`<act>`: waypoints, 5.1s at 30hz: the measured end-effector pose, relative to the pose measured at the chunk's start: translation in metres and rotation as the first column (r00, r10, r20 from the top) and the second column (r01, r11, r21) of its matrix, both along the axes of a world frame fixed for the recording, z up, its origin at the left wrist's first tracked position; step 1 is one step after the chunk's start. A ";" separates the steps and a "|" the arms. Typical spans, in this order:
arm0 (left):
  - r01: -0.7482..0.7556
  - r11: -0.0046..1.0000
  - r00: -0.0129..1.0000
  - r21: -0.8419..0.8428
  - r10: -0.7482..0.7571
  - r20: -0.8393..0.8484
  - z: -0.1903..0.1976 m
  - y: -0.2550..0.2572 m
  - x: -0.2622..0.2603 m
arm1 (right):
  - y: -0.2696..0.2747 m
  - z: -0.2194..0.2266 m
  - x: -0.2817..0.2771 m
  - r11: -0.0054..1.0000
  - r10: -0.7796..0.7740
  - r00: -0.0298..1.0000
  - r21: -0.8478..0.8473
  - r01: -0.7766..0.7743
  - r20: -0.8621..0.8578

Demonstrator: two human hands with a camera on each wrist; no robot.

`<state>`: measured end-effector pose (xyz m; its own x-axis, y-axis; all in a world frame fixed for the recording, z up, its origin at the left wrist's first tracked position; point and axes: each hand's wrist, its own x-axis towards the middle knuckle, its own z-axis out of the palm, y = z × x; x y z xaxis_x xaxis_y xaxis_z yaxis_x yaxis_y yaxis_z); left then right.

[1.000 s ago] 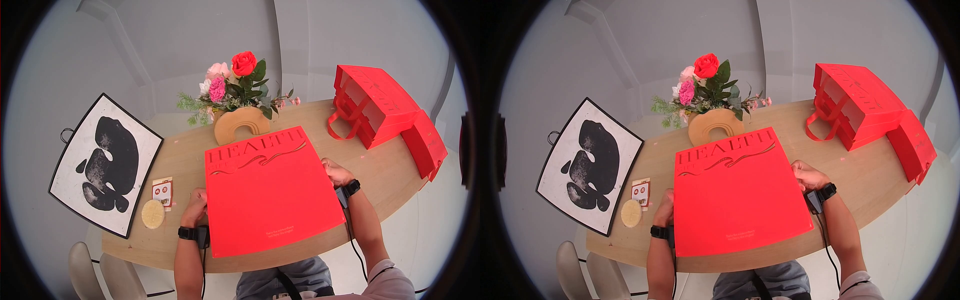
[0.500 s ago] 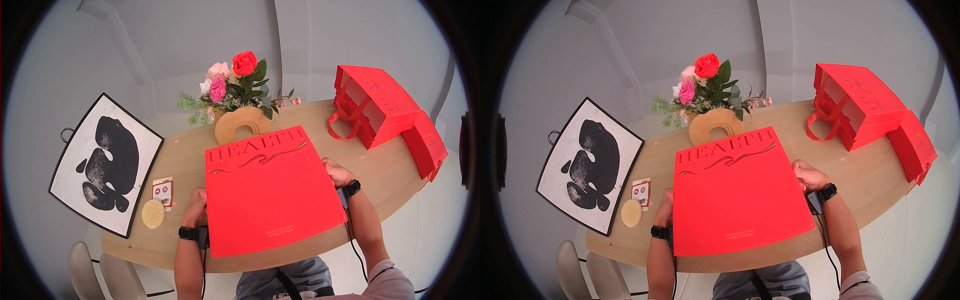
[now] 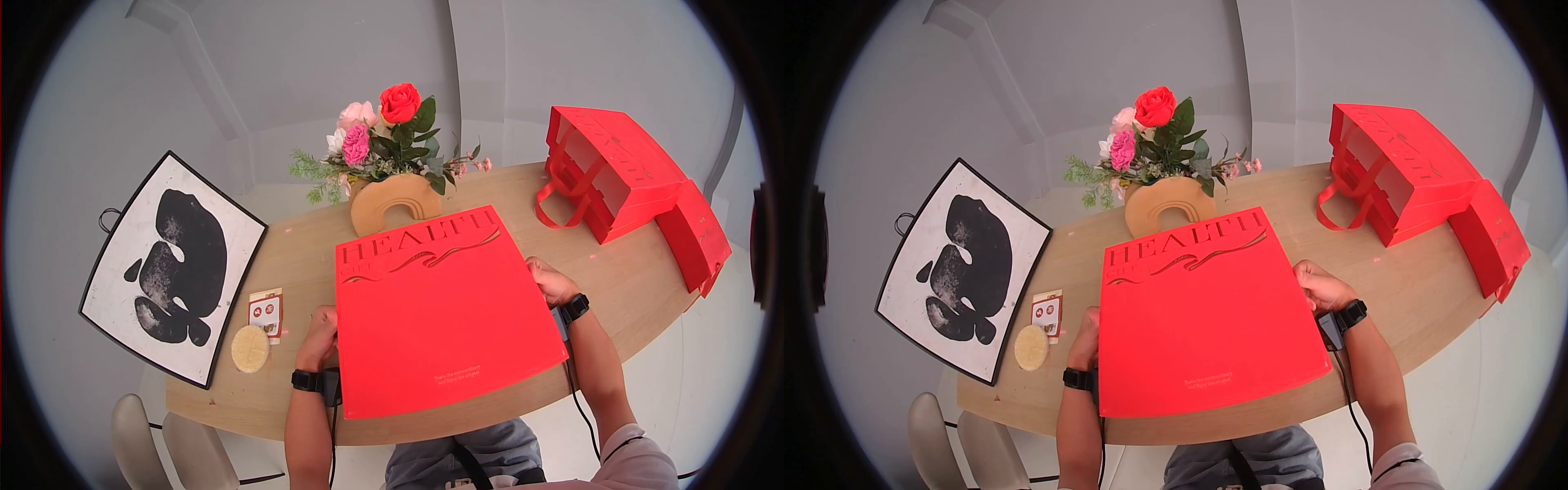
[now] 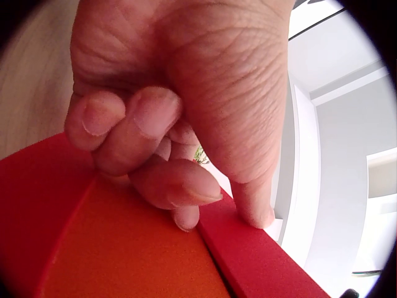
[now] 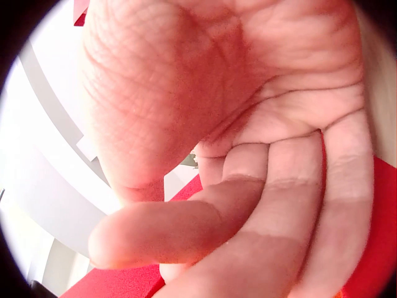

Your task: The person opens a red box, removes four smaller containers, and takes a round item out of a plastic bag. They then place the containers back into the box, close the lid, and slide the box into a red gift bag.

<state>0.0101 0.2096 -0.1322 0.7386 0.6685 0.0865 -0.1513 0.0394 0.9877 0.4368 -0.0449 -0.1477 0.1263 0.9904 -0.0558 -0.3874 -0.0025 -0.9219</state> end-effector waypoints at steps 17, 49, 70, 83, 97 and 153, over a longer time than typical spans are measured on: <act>0.004 1.000 0.999 -0.007 -0.004 -0.036 -0.002 0.002 -0.001 | 0.002 -0.006 0.004 0.999 0.032 0.999 0.007 -0.032 0.004; 0.035 0.999 0.996 0.003 -0.035 -0.085 -0.007 0.008 -0.002 | -0.003 0.023 -0.005 0.990 0.128 0.991 -0.046 -0.130 -0.039; 0.064 0.993 0.997 -0.103 -0.067 -0.028 0.002 0.004 -0.002 | -0.004 0.029 -0.006 0.989 0.134 0.991 -0.068 -0.135 -0.018; 0.042 0.991 0.998 -0.131 -0.047 -0.034 0.004 0.003 -0.002 | -0.004 0.034 -0.008 0.982 0.184 0.983 -0.040 -0.184 0.000; 0.084 0.991 0.995 -0.101 -0.088 -0.042 0.003 0.005 -0.003 | -0.003 0.028 -0.004 0.983 0.177 0.983 -0.040 -0.179 -0.041; 0.111 0.989 0.993 -0.094 -0.115 -0.039 0.001 0.007 -0.005 | -0.003 0.029 -0.004 0.986 0.164 0.986 -0.019 -0.164 0.007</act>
